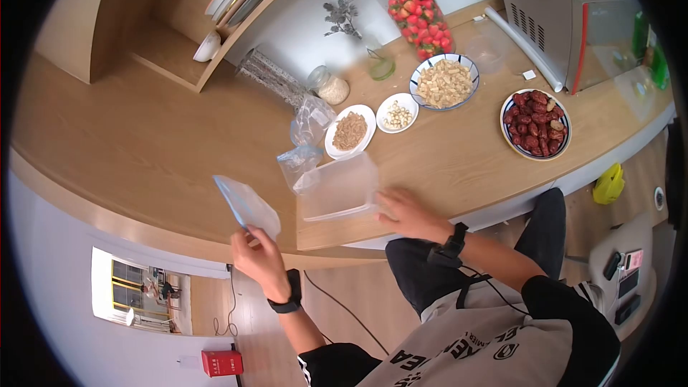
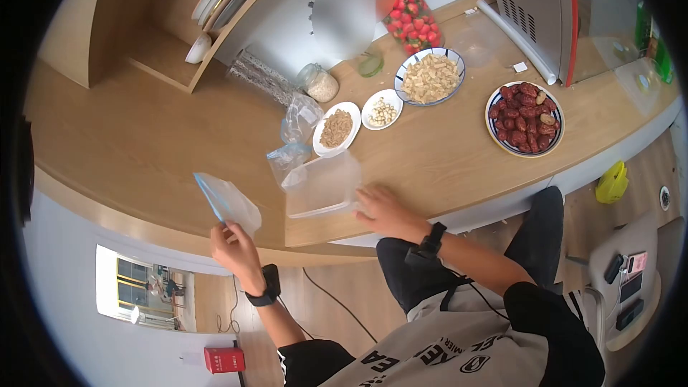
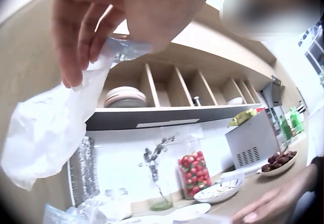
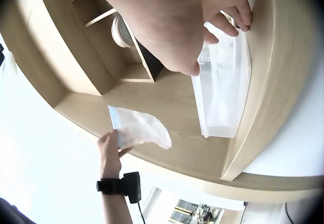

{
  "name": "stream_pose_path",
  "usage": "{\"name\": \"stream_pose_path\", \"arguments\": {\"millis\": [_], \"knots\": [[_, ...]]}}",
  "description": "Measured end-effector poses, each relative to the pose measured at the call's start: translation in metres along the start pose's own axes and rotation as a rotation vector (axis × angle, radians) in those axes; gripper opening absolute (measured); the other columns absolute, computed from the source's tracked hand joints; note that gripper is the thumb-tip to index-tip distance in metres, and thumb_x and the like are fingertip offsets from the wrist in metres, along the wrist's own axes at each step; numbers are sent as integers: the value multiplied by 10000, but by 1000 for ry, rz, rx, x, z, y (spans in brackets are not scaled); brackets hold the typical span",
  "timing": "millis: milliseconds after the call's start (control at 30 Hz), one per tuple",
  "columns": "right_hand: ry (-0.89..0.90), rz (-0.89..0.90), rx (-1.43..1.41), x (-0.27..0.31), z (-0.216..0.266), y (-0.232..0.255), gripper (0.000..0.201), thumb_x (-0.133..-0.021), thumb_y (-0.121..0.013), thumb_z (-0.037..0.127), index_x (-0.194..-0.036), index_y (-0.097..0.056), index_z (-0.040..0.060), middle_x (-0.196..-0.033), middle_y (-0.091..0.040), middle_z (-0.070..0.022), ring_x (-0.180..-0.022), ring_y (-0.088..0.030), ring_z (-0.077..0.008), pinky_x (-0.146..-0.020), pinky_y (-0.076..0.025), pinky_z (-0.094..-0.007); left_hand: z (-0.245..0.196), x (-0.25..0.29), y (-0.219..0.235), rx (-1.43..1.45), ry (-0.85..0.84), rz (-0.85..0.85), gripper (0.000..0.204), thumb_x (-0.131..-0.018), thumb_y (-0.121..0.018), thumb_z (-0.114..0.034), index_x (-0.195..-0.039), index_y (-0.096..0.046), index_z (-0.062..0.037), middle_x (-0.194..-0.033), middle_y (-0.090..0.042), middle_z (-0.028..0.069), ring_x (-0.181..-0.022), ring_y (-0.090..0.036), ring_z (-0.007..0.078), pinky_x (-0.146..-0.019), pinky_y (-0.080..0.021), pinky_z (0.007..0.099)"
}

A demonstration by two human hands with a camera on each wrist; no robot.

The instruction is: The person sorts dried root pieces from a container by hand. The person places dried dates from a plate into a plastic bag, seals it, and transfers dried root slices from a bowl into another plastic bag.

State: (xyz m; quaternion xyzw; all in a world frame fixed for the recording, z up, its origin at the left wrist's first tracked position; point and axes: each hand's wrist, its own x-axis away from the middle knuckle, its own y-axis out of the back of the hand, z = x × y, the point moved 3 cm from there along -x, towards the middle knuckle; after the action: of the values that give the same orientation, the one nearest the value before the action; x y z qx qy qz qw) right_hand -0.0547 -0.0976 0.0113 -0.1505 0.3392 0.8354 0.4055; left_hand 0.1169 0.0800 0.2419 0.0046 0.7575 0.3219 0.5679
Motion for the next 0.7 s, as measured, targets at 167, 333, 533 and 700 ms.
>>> {"name": "stream_pose_path", "arguments": {"millis": [167,333,533,700], "knots": [[-155,24,-523,-8,44,35,531,-1055,-603,357,-1352,-586,-83,-1281,-664,-262,-1212,-645,-354,-1043,-499,-426,-91,23,-3,173,-144,221,79,-950,-664,-51,-907,-661,16,-796,-699,161,-644,-720,281,-514,-579,342],[-351,-152,-823,3,36,100,487,-1078,-581,337,-1335,-602,-76,-1207,-699,-206,-1129,-680,-204,-951,-547,-337,-170,66,-63,374,-252,428,79,-913,-676,-66,-869,-640,-12,-796,-669,167,-639,-694,329,-550,-540,420],[-409,-325,-527,40,-20,151,372,-1044,-617,261,-1211,-648,-69,-964,-731,-121,-865,-691,-129,-754,-554,-304,-230,122,-120,536,-296,600,109,-903,-670,-80,-844,-624,-1,-773,-642,162,-626,-678,334,-557,-522,429],[-512,-243,-346,60,-49,148,225,-1018,-602,158,-1096,-690,-34,-800,-714,-70,-729,-646,-109,-678,-516,-309,-231,144,-116,760,-145,793,154,-872,-739,-102,-915,-651,17,-854,-666,190,-728,-702,364,-653,-560,431]]}}
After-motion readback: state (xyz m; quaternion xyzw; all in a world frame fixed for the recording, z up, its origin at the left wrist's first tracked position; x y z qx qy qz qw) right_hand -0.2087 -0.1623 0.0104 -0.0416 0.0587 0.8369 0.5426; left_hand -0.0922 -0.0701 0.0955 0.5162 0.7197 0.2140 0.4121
